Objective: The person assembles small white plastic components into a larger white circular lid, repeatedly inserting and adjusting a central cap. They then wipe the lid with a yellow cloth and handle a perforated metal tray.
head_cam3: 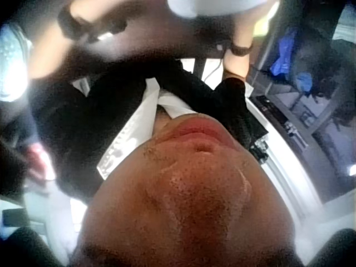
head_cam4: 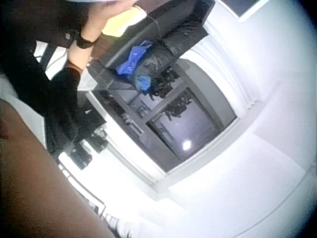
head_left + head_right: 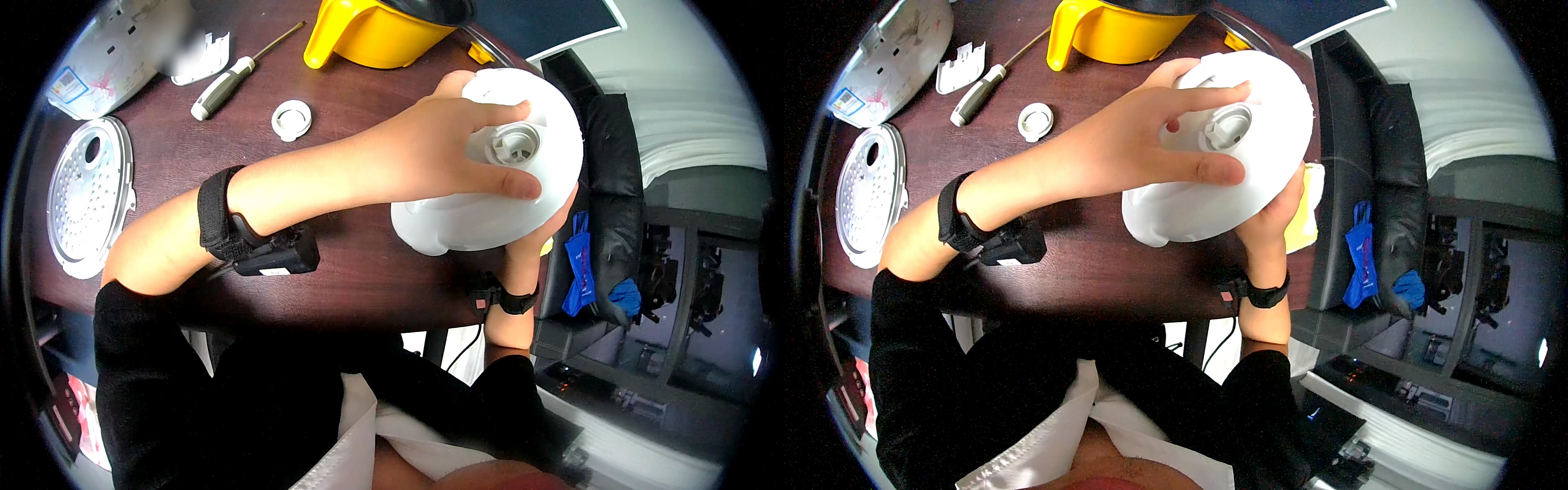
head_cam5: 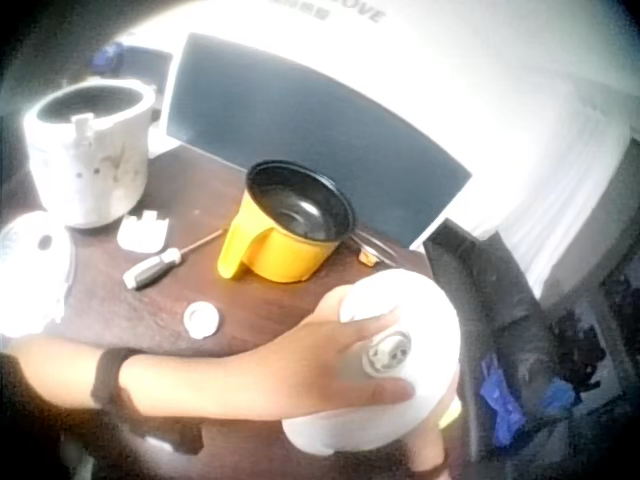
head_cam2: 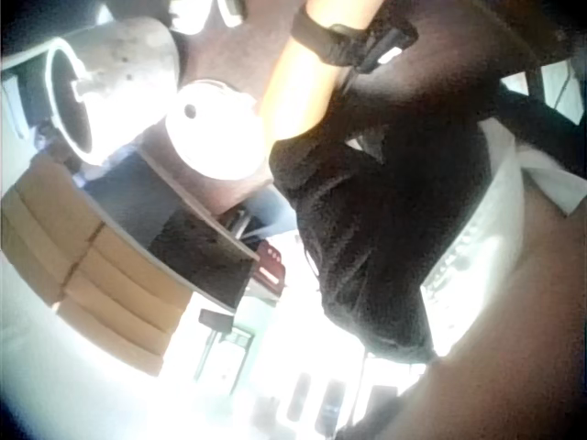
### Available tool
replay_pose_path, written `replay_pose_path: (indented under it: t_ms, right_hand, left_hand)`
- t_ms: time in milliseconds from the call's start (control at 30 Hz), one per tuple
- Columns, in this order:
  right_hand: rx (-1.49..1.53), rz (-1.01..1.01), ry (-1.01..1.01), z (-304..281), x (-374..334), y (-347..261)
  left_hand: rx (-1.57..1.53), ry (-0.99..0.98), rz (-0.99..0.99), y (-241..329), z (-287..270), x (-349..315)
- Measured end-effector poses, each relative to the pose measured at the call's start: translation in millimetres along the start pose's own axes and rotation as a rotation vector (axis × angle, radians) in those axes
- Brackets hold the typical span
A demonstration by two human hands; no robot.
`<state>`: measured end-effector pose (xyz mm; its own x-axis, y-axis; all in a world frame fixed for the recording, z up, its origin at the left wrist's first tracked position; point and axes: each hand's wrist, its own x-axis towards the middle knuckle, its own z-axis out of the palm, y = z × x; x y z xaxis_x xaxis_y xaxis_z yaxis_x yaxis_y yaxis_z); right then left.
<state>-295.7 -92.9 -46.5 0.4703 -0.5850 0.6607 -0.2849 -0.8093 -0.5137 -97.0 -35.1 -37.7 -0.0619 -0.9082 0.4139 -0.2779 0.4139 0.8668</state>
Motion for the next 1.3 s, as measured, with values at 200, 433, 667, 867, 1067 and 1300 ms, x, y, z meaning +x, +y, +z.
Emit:
replay_pose_path:
  t_ms: [200, 433, 667, 867, 1067, 1300]
  right_hand:
    - [0.124, 0.038, 0.01, 4, 1, 0]
    - [0.286, 0.259, 0.161, 10, -11, 30]
    - [0.271, 0.245, 0.065, 17, 14, -15]
    - [0.52, -0.05, -0.041, 23, 56, -39]
    - [0.264, -0.011, -0.012, 27, 68, -50]
    - [0.135, -0.149, 0.012, 21, 69, -53]
  left_hand:
    - [-0.026, -0.019, -0.031, 2, -1, 0]
    - [0.031, 0.015, -0.001, 3, 2, -1]
    - [0.119, -0.005, -0.057, 15, -5, 0]
    - [-0.396, -0.102, -0.117, 47, -34, 1]
    - [-1.005, -0.016, -0.337, 33, -46, 1]
    - [-0.872, 0.03, -0.391, 37, -44, 5]
